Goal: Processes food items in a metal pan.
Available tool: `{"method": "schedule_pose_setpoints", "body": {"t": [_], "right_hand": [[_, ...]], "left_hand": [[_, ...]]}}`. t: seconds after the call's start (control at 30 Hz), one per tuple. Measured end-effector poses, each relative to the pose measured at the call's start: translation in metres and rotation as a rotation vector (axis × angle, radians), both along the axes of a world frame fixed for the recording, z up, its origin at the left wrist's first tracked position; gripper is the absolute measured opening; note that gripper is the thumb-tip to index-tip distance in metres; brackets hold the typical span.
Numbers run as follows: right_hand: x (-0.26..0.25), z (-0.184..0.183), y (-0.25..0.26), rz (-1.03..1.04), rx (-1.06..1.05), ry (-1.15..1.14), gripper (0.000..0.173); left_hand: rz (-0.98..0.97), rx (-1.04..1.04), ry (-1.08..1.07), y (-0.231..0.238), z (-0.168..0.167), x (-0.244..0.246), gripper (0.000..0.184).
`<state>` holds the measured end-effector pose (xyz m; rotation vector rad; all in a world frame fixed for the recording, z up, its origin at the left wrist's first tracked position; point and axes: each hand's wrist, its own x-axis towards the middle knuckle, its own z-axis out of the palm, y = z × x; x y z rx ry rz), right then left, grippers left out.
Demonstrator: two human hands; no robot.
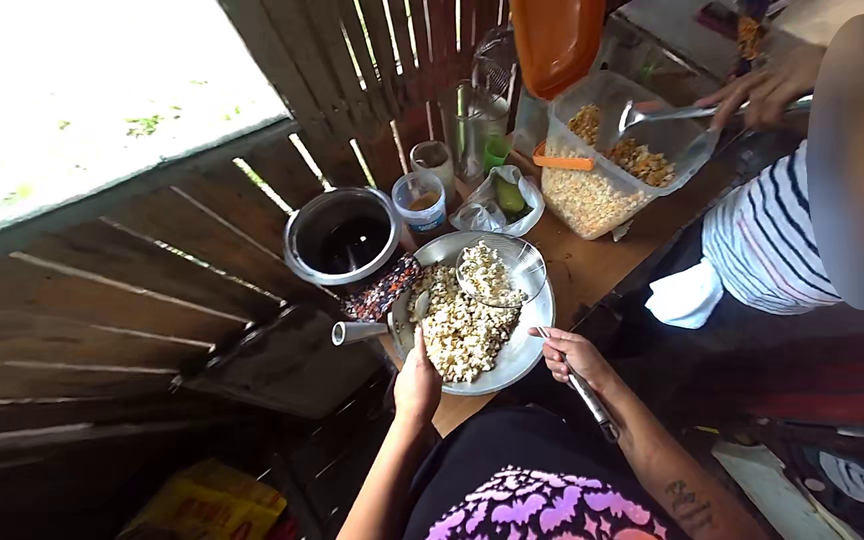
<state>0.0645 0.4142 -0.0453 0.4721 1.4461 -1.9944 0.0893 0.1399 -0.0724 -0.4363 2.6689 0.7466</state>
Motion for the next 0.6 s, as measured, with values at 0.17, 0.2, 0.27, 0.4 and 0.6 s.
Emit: {"method": "schedule_pose_setpoints", "body": {"t": [0.17,0.2,0.27,0.4,0.6], "right_hand": [[-0.032,0.056,0.018,0.029,-0.100,0.089,0.039],[-0.042,0.071,0.021,0.027,-0.103,0.112,0.038],[-0.064,0.097,0.032,0.025,-0.115,0.175,0.037],[-0.114,0.131,0.074,0.052,-0.002,0.387,0.038],[-0.177,0.162,0.106,-0.212,0.675,0.508,0.035]], "left_hand": [[0.023,-0.002,0.027,0.001,-0.006,0.002,0.056],[0.037,0.006,0.024,0.001,-0.006,0.002,0.055],[0.062,0.014,0.037,0.002,-0.008,0.002,0.053],[0.115,0.004,0.090,0.009,-0.011,0.000,0.050],[0.191,-0.028,0.152,0.016,-0.015,-0.002,0.041]]}}
